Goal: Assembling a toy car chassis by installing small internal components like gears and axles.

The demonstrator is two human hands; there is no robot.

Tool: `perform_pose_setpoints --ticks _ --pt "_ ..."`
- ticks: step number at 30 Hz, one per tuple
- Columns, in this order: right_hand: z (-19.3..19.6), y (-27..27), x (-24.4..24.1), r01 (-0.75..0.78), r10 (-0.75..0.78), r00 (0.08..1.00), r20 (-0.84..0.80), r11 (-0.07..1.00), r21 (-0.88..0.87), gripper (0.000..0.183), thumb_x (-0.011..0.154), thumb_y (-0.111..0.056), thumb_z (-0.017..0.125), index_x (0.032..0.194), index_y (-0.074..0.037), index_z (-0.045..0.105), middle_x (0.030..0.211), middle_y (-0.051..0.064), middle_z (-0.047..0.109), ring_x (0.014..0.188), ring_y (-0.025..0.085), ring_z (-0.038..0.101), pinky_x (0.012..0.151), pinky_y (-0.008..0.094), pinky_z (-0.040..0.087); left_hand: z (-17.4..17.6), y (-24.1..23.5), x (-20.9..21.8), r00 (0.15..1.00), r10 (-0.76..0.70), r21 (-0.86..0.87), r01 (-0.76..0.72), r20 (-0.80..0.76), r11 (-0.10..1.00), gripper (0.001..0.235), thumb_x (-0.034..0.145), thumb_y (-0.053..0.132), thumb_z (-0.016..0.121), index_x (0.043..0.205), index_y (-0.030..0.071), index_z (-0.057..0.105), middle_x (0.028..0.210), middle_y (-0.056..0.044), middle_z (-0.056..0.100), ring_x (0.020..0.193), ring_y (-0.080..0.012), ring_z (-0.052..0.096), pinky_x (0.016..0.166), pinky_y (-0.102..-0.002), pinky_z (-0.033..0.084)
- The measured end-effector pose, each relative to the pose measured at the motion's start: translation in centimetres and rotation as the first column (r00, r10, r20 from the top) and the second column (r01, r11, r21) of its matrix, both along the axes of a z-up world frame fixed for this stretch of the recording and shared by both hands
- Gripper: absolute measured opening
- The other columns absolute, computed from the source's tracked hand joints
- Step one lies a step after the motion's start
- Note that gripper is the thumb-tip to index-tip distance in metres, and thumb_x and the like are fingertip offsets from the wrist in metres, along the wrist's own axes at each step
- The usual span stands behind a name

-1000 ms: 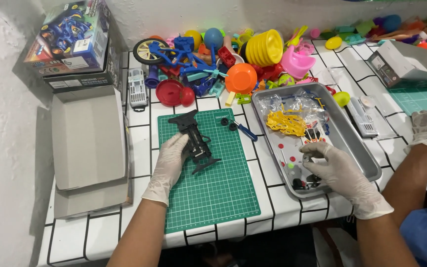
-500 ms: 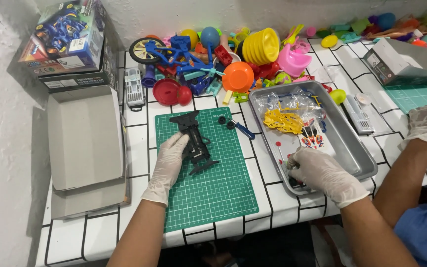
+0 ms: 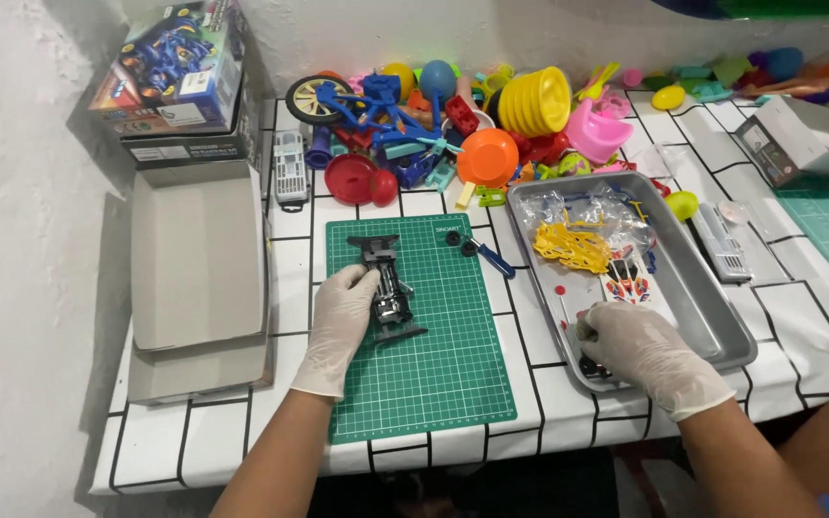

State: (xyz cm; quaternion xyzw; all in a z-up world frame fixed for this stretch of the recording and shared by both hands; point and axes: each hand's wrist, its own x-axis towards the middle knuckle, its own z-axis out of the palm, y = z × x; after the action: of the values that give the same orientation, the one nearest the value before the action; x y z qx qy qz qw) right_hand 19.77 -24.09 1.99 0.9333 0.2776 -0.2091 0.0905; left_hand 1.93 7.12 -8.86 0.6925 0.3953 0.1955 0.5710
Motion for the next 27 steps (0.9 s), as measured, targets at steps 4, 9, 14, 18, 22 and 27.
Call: perform_pose_setpoints --ticks 4,9,14,18,22,27 --pt "0.3 0.1 -0.1 -0.012 0.012 1.0 0.006 1.0 -0.022 0.021 0.089 -0.034 0.069 0.102 -0.023 0.082 0.106 0.007 0.078 0.111 0.028 0.074 0.1 0.04 0.057 3.6 -1.4 -1.0 0.988 0.011 0.122 0.008 -0.156 0.993 0.03 0.087 0.041 0.068 0.104 0.018 0.078 0.1 -0.006 0.077 0.102 -0.0247 0.071 0.09 -0.036 0.056" --pt "3.4 0.2 -0.8 0.042 -0.041 0.998 -0.053 0.999 0.034 0.024 0.09 -0.031 0.07 0.105 -0.017 0.082 0.111 0.013 0.079 0.115 0.034 0.072 0.102 0.044 0.056 8.3 -3.3 -1.9 0.956 -0.036 0.19 0.094 -0.29 0.977 0.04 0.093 0.04 0.06 0.116 0.012 0.075 0.112 -0.012 0.076 0.112 -0.0303 0.069 0.095 -0.041 0.054" --pt "6.0 -0.4 -1.2 0.175 -0.037 0.962 -0.269 0.841 0.512 0.013 0.089 -0.016 0.072 0.093 -0.006 0.08 0.083 0.003 0.078 0.073 0.012 0.067 0.07 0.025 0.055 6.6 -3.4 -2.0 0.856 0.073 0.61 0.302 -0.512 0.732 0.035 0.099 0.044 0.054 0.088 0.014 0.07 0.085 -0.005 0.072 0.085 -0.0302 0.068 0.075 -0.047 0.052" --pt "5.0 0.9 -1.8 0.091 0.111 0.969 -0.221 0.673 0.734 0.013 0.085 -0.017 0.078 0.094 -0.009 0.081 0.091 -0.001 0.079 0.082 0.01 0.068 0.084 0.025 0.053 11.2 -7.1 -2.3 0.938 0.052 0.77 0.249 -0.342 0.587 0.041 0.1 0.042 0.058 0.119 0.008 0.071 0.101 -0.013 0.074 0.091 -0.0275 0.071 0.074 -0.041 0.06" --pt "3.4 4.2 -3.1 -0.054 0.252 0.966 -0.057 0.413 0.909 0.019 0.077 -0.004 0.081 0.096 -0.01 0.079 0.096 0.009 0.079 0.091 0.023 0.071 0.088 0.036 0.056 15.5 -10.7 -1.4 0.944 -0.293 0.094 0.281 0.153 0.955 0.032 0.088 0.029 0.073 0.115 0.012 0.076 0.107 -0.011 0.076 0.103 -0.0233 0.07 0.089 -0.035 0.057" --pt "1.0 8.3 -3.5 -0.253 0.306 0.932 0.194 0.167 0.953 0.021 0.076 -0.008 0.083 0.093 -0.019 0.079 0.095 -0.001 0.077 0.088 0.016 0.073 0.081 0.028 0.059 14.9 -10.5 0.2 0.91 -0.223 -0.195 0.303 0.35 0.933 0.029 0.084 0.014 0.08 0.113 0.008 0.077 0.098 -0.011 0.077 0.092 -0.0136 0.071 0.084 -0.026 0.058"
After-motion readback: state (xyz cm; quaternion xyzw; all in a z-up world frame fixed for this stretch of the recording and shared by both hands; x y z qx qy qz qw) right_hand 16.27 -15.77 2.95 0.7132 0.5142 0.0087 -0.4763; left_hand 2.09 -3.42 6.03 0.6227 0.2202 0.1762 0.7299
